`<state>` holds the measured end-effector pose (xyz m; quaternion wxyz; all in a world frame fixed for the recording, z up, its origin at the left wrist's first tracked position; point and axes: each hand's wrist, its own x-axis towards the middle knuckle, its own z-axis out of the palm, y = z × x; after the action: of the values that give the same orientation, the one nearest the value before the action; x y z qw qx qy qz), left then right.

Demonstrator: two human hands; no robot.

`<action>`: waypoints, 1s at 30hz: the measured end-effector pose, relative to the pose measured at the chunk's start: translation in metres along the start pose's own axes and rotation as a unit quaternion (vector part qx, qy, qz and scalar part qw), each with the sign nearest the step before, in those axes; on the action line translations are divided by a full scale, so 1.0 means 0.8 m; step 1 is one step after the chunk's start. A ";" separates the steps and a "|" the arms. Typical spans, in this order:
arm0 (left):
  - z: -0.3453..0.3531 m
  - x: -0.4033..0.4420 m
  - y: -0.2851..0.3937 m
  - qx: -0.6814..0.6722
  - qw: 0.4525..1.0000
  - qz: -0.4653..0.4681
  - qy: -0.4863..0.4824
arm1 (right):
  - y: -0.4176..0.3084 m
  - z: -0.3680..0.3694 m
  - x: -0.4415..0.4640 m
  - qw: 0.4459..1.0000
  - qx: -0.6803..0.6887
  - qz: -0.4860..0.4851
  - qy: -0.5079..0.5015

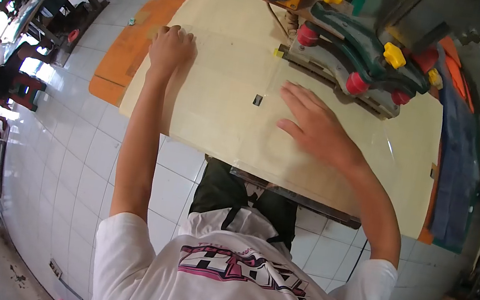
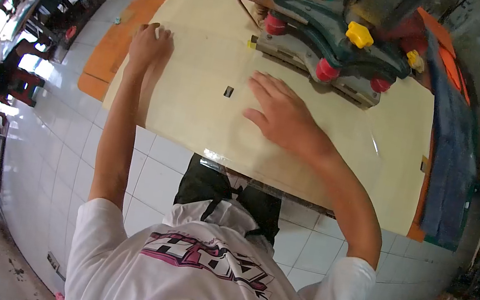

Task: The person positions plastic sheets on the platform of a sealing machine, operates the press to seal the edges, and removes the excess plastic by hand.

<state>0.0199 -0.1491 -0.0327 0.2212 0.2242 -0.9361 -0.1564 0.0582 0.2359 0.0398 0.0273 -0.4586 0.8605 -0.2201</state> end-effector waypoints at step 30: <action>-0.100 -0.002 0.048 -0.254 0.965 0.053 -0.047 | 0.058 0.091 0.078 0.981 -0.001 -0.028 0.191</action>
<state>0.0463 -0.1308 0.0503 0.2351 0.1030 -0.8855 -0.3874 0.0036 0.1825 -0.0347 -0.1439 -0.4320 0.8371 -0.3033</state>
